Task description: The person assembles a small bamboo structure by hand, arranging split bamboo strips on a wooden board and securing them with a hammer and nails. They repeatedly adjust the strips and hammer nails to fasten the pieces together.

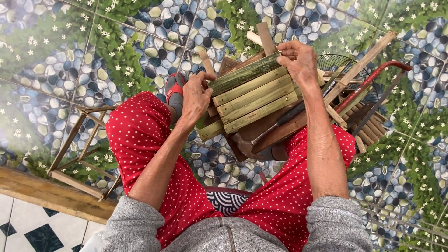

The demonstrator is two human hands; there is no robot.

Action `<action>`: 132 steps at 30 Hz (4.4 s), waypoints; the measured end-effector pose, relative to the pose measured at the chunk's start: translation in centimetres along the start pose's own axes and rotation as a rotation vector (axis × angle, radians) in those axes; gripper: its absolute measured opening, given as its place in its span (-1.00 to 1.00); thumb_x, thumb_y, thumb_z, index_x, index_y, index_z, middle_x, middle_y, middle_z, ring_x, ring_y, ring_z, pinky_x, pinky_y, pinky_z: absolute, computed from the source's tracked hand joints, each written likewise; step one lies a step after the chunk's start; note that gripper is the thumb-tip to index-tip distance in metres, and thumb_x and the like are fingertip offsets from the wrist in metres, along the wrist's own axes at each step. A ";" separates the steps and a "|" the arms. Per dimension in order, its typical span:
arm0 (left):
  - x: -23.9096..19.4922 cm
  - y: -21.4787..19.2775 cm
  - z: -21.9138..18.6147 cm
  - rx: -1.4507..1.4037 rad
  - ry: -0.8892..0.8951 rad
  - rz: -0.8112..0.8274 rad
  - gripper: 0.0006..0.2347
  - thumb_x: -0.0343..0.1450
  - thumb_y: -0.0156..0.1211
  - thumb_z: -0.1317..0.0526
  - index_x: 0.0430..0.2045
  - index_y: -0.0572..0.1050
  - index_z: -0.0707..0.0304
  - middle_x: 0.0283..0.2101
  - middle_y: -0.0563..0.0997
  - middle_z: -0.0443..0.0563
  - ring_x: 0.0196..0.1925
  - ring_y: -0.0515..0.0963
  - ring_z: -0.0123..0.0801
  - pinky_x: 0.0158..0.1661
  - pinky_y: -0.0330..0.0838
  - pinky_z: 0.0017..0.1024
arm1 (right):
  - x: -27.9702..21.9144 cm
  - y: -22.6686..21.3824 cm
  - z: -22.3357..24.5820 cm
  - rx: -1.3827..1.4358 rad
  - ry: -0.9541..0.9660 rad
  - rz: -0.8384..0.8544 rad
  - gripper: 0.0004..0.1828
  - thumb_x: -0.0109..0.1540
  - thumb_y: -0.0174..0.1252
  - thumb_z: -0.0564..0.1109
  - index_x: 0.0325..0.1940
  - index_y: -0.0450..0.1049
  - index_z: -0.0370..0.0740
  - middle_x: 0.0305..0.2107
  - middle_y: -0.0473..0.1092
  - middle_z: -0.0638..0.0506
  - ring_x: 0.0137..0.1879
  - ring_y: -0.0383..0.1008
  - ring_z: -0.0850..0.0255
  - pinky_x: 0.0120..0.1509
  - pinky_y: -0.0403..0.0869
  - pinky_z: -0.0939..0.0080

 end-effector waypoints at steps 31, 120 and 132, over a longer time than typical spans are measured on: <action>-0.5 -0.1 -0.7 -0.045 0.058 0.020 -0.70 0.33 0.10 0.52 -0.12 0.45 0.15 -0.44 0.26 -0.12 -0.46 0.25 -0.45 -0.37 0.28 -0.39 | -0.2 0.5 0.1 -0.028 0.027 -0.045 -0.69 0.21 0.41 -0.28 0.02 0.57 -0.20 -0.25 0.53 -0.05 -0.20 0.58 0.21 -0.14 0.64 0.33; -2.9 9.6 -9.5 0.529 0.462 0.352 -0.27 0.33 0.29 -0.14 0.43 0.25 0.03 0.50 0.11 0.19 0.44 0.22 0.14 0.24 0.22 0.15 | -25.0 3.8 -31.2 1.208 1.046 -0.516 -0.70 0.32 0.08 -0.17 0.04 0.47 -0.46 -0.19 0.60 -0.27 -0.40 0.61 0.17 -0.47 0.60 0.25; -0.8 2.3 -9.8 -0.067 0.407 -0.106 -0.73 0.59 0.09 0.19 0.18 0.50 0.17 0.18 0.50 0.20 0.23 0.56 0.10 0.17 0.52 -0.11 | -25.7 -11.2 -28.9 0.949 0.365 -0.727 -0.56 0.42 0.17 -0.23 0.39 0.36 -0.06 -0.28 0.43 -0.02 -0.41 0.54 0.32 -0.26 0.68 0.37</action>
Point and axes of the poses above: each hand's wrist, its own x-axis towards the middle knuckle, its own y-axis out of the palm, z = x × y, the point moved 5 cm from there along x, towards the middle knuckle
